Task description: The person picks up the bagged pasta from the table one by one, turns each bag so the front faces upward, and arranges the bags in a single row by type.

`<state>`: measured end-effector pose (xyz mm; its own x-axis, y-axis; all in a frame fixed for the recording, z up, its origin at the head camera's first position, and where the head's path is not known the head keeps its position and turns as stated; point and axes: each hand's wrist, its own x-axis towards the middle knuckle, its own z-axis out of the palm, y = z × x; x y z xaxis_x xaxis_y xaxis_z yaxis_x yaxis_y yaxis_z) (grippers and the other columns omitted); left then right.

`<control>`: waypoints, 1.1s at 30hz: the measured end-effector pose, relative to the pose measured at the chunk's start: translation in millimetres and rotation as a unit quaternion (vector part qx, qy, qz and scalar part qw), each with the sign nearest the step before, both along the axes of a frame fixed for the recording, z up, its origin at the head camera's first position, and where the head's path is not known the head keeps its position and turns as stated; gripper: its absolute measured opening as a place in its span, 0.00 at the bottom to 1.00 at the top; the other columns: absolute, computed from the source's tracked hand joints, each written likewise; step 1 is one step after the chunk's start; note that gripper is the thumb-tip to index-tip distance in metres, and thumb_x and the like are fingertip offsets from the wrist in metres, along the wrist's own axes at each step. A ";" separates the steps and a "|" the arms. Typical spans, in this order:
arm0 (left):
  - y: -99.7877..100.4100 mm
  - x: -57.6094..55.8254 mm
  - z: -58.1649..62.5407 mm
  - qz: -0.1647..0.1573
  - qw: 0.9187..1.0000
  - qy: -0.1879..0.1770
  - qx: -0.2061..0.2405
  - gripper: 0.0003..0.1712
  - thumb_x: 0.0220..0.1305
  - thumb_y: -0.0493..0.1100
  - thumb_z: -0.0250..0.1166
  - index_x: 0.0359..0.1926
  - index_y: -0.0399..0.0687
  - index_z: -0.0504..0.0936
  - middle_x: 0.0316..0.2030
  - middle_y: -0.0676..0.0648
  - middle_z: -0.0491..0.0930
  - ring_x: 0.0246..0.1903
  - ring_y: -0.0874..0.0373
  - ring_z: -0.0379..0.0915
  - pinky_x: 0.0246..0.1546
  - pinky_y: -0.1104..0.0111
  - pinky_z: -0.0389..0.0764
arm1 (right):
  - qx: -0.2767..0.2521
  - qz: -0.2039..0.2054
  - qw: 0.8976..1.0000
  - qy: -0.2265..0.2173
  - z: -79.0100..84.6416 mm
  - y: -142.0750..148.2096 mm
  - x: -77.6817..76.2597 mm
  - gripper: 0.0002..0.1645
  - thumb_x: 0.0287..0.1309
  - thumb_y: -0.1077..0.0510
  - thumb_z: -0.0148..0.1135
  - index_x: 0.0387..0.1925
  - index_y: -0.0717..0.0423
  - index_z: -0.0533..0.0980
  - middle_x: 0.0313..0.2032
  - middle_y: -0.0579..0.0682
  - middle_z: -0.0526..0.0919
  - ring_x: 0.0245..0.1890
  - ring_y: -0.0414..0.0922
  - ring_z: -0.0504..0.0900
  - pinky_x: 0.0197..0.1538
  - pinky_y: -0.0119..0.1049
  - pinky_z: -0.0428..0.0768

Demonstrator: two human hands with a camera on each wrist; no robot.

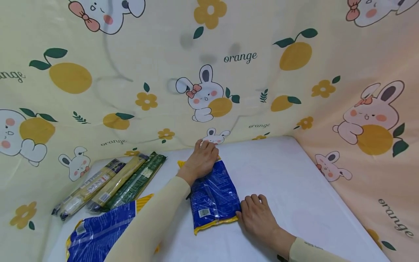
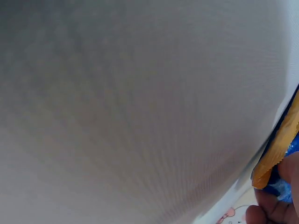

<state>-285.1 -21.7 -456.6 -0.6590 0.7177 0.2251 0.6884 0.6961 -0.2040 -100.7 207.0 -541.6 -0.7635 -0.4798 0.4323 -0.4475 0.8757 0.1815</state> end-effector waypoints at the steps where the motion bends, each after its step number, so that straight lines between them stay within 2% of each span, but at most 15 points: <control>1: -0.2 0.2 0.3 0.000 1.000 0.004 -0.001 0.16 0.85 0.46 0.44 0.55 0.44 0.75 0.60 0.43 0.74 0.65 0.43 0.63 0.77 0.40 0.56 | -0.001 0.003 1.000 0.003 -0.3 0.2 -0.4 0.21 0.64 0.47 0.65 0.30 0.59 0.70 0.26 0.51 0.69 0.33 0.53 0.72 0.48 0.56 0.75; 9: -7.4 1.6 6.0 0.000 0.999 0.036 -0.007 0.15 0.85 0.46 0.45 0.55 0.43 0.75 0.57 0.43 0.74 0.63 0.43 0.64 0.76 0.41 0.57 | -0.026 0.015 0.999 0.015 0.2 0.8 -4.3 0.16 0.63 0.52 0.65 0.30 0.57 0.71 0.28 0.50 0.72 0.34 0.53 0.73 0.45 0.53 0.76; 14: -9.6 0.6 12.3 -0.008 0.998 0.070 -0.004 0.14 0.85 0.43 0.45 0.53 0.42 0.75 0.52 0.43 0.74 0.59 0.43 0.66 0.74 0.41 0.60 | -0.069 0.032 0.997 0.029 7.5 4.3 -8.0 0.13 0.61 0.53 0.61 0.28 0.55 0.69 0.27 0.49 0.69 0.33 0.51 0.72 0.44 0.53 0.74; 20: -9.7 -2.9 25.4 0.002 0.994 0.105 -0.008 0.14 0.85 0.42 0.46 0.55 0.41 0.76 0.54 0.43 0.75 0.59 0.43 0.67 0.75 0.43 0.60 | -0.126 0.052 0.990 0.046 35.8 18.0 -14.8 0.11 0.67 0.56 0.47 0.28 0.53 0.66 0.27 0.46 0.67 0.32 0.50 0.70 0.46 0.54 0.70; 24: -8.7 -4.3 36.9 0.013 0.994 0.105 -0.013 0.14 0.85 0.41 0.46 0.55 0.41 0.76 0.56 0.42 0.75 0.61 0.43 0.66 0.76 0.42 0.58 | -0.118 0.056 0.989 0.071 61.8 30.4 -19.1 0.16 0.72 0.54 0.39 0.28 0.55 0.67 0.29 0.48 0.70 0.36 0.53 0.73 0.49 0.55 0.69; 29: -9.9 -4.9 44.2 0.019 0.995 0.100 -0.014 0.13 0.83 0.37 0.45 0.54 0.41 0.76 0.58 0.43 0.75 0.63 0.43 0.66 0.76 0.42 0.57 | -0.091 0.071 0.989 0.093 88.5 37.4 -20.3 0.18 0.75 0.53 0.39 0.29 0.55 0.67 0.31 0.49 0.72 0.39 0.54 0.73 0.53 0.55 0.68; 33: -14.4 -3.9 40.7 0.022 0.995 0.094 -0.013 0.13 0.83 0.38 0.46 0.52 0.41 0.77 0.57 0.42 0.76 0.62 0.43 0.68 0.75 0.41 0.59 | -0.085 0.099 0.986 0.107 95.4 29.5 -20.0 0.17 0.74 0.54 0.42 0.28 0.55 0.68 0.30 0.49 0.73 0.37 0.53 0.73 0.52 0.54 0.68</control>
<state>-288.9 -36.1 -415.9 -0.6388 0.6956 0.3288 0.6050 0.7182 -0.3439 -120.7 236.5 -446.2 -0.5441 -0.5167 0.6610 -0.5800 0.8009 0.1486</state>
